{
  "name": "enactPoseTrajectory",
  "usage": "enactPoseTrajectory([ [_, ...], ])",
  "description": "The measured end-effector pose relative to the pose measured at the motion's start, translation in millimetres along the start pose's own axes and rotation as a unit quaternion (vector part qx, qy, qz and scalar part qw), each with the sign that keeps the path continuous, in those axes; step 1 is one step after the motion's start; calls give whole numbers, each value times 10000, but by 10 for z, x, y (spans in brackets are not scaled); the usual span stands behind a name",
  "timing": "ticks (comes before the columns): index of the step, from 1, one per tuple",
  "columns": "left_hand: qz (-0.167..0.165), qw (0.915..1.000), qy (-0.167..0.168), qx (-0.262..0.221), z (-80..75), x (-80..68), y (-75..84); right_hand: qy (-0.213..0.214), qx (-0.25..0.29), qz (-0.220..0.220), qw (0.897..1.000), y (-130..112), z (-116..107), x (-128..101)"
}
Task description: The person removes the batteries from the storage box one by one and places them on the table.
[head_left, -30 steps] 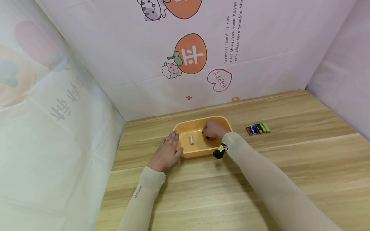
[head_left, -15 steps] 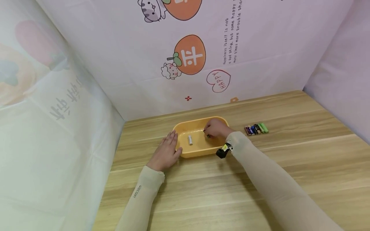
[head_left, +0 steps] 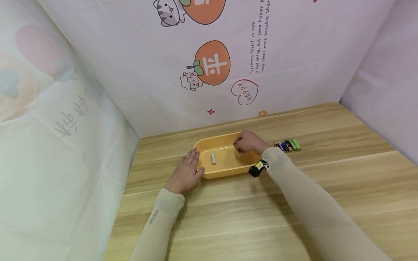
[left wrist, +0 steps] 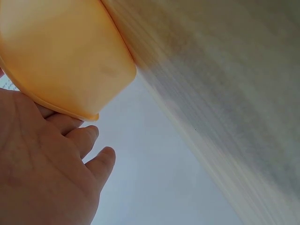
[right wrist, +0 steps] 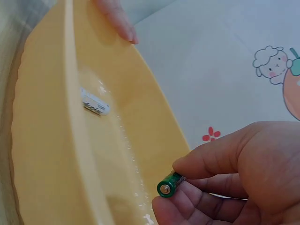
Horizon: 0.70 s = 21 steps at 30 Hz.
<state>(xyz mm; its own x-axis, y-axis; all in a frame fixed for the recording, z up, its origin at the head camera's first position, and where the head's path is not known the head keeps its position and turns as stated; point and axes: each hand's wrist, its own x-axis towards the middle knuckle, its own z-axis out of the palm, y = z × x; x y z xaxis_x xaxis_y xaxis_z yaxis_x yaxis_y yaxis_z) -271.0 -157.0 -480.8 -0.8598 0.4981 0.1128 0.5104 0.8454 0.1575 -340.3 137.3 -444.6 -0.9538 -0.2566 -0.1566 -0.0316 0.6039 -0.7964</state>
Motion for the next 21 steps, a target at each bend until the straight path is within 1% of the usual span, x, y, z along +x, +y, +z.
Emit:
enactPoseTrajectory([
  [7,-8,10000,-30,0,-10,-2,2,82,124,2,9999,5,-133,-99],
  [15,6,10000,26,-2,3,8,-13,207,-99,34,9997,7,-326,-234],
  [21,-7,10000,26,36,21,8,-21,246,-194,194,9993,49,-462,-324],
])
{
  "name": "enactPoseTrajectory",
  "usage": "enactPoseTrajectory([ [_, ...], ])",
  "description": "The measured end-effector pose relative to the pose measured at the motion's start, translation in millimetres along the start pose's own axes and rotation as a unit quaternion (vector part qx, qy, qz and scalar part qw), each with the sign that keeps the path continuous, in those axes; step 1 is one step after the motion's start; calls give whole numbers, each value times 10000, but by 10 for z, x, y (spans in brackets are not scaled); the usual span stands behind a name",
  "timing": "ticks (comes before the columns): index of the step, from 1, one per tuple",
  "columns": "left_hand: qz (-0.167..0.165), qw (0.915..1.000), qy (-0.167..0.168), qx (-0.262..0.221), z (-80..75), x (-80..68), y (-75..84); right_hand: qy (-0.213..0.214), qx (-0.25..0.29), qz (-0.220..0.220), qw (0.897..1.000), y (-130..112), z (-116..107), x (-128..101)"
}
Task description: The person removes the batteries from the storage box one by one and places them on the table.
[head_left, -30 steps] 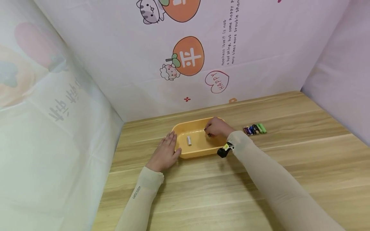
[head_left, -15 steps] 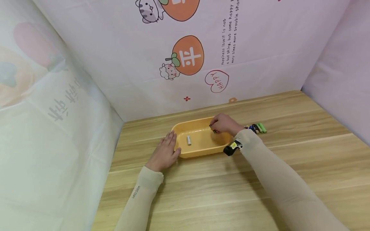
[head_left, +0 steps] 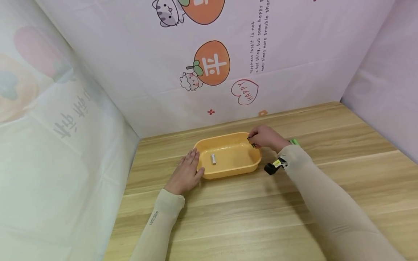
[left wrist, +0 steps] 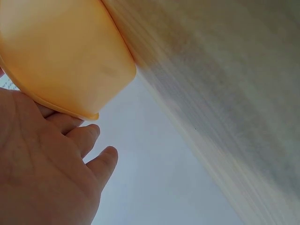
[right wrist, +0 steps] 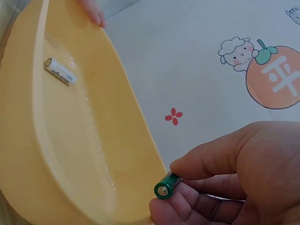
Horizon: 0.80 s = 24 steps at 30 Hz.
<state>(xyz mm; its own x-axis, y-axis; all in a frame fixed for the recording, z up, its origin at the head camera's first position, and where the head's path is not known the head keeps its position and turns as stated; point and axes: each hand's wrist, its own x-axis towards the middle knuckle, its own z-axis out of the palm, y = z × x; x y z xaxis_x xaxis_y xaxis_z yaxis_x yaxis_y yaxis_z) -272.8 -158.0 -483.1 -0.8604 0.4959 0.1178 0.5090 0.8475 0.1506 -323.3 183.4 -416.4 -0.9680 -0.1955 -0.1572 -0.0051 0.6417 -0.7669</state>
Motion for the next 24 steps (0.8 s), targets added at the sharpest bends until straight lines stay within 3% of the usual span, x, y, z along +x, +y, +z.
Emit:
enactPoseTrajectory([
  [15,-27,9999,-125,-50,-8,-12,2,180,-288,-28,9994,295,-221,-33],
  [24,-3,10000,-51,-63,-3,-9,-7,229,-318,167,9991,487,-384,-101],
])
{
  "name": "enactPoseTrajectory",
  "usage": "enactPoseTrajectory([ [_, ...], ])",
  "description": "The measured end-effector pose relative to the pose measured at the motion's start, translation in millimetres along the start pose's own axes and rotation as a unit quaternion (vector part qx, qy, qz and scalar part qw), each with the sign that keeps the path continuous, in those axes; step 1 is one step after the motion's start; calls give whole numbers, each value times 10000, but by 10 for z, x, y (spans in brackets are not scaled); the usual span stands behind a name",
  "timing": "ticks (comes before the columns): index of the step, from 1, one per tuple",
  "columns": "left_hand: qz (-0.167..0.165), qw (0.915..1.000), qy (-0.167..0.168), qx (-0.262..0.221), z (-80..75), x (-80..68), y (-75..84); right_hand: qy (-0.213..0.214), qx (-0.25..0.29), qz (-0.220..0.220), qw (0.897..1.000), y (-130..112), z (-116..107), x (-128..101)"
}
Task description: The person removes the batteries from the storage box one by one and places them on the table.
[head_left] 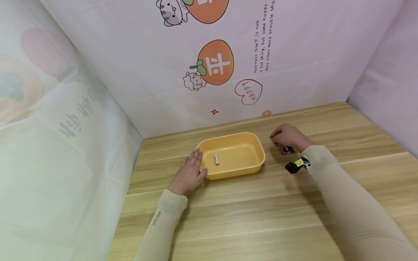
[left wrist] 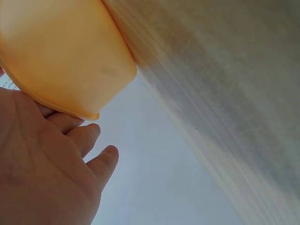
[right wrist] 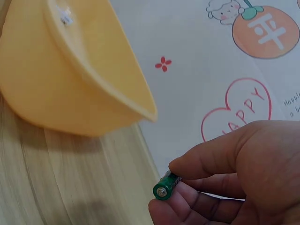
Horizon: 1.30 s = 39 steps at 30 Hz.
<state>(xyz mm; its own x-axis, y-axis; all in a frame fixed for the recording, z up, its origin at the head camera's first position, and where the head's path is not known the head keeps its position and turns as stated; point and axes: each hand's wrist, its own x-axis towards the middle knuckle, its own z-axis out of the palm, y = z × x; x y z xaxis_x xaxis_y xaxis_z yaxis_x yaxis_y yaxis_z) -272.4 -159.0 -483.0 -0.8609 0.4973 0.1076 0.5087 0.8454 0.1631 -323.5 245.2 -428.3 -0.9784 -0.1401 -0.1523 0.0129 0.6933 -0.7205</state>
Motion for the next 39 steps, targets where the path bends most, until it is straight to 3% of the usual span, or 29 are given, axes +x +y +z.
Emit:
enactPoseTrajectory([
  [9,-17,10000,17,-14,-10,-2,3,74,-214,32,9997,221,-158,-4],
  [20,-16,10000,77,13,12,-9,5,11,-100,-63,9999,481,-323,-47],
  [33,-54,10000,29,-18,-29,-6,17,166,-268,123,9994,849,-482,-46],
  [39,-18,10000,17,-10,-24,0,14,25,199,408,9990,1004,-503,-48],
])
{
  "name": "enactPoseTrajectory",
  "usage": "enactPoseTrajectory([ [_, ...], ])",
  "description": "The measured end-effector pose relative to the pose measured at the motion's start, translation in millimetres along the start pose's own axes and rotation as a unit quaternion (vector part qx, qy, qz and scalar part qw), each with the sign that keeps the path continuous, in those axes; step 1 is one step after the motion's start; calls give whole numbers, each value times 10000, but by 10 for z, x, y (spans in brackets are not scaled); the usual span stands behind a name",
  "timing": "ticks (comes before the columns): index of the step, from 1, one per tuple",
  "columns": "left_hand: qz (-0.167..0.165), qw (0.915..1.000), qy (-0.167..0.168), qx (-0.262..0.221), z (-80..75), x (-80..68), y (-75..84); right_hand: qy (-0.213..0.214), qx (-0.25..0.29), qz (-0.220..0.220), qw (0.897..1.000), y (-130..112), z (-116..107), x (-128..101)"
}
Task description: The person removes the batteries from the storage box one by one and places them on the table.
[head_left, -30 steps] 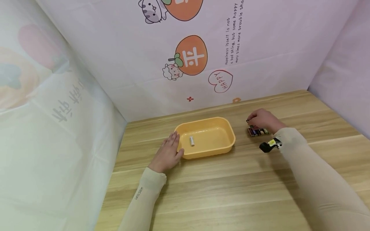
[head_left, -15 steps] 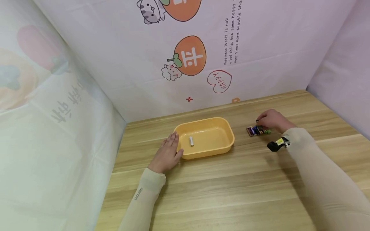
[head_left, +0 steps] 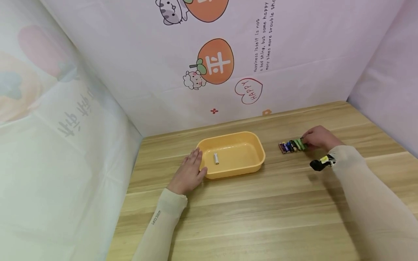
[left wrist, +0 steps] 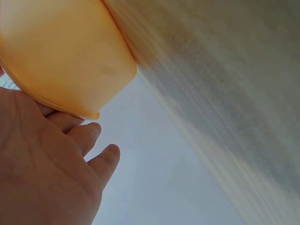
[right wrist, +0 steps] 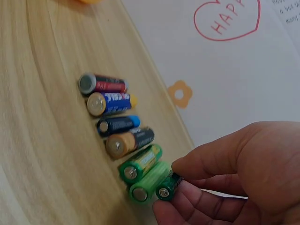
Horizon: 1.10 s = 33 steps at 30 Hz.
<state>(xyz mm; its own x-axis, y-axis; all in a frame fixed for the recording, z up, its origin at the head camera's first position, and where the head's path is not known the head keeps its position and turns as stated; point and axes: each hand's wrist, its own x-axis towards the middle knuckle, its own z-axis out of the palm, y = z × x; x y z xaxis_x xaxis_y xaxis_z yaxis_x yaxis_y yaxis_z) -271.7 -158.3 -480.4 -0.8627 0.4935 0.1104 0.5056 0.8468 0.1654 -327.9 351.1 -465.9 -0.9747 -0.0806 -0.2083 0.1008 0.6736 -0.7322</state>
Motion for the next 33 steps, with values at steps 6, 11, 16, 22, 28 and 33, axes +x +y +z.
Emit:
enactPoseTrajectory([
  [6,11,10000,18,-14,5,12,-5,43,167,56,9998,63,-7,-6],
  [11,24,10000,30,-26,12,15,-10,86,112,151,9998,134,-14,16],
  [16,48,10000,39,24,22,17,-15,95,60,250,9996,183,-20,28],
  [22,77,9999,78,-18,15,20,-12,102,57,228,9997,215,-19,37],
  [28,60,10000,75,16,16,19,-13,193,77,199,9996,218,-12,56],
  [33,33,10000,85,8,20,10,-10,209,43,190,9996,215,-4,55],
])
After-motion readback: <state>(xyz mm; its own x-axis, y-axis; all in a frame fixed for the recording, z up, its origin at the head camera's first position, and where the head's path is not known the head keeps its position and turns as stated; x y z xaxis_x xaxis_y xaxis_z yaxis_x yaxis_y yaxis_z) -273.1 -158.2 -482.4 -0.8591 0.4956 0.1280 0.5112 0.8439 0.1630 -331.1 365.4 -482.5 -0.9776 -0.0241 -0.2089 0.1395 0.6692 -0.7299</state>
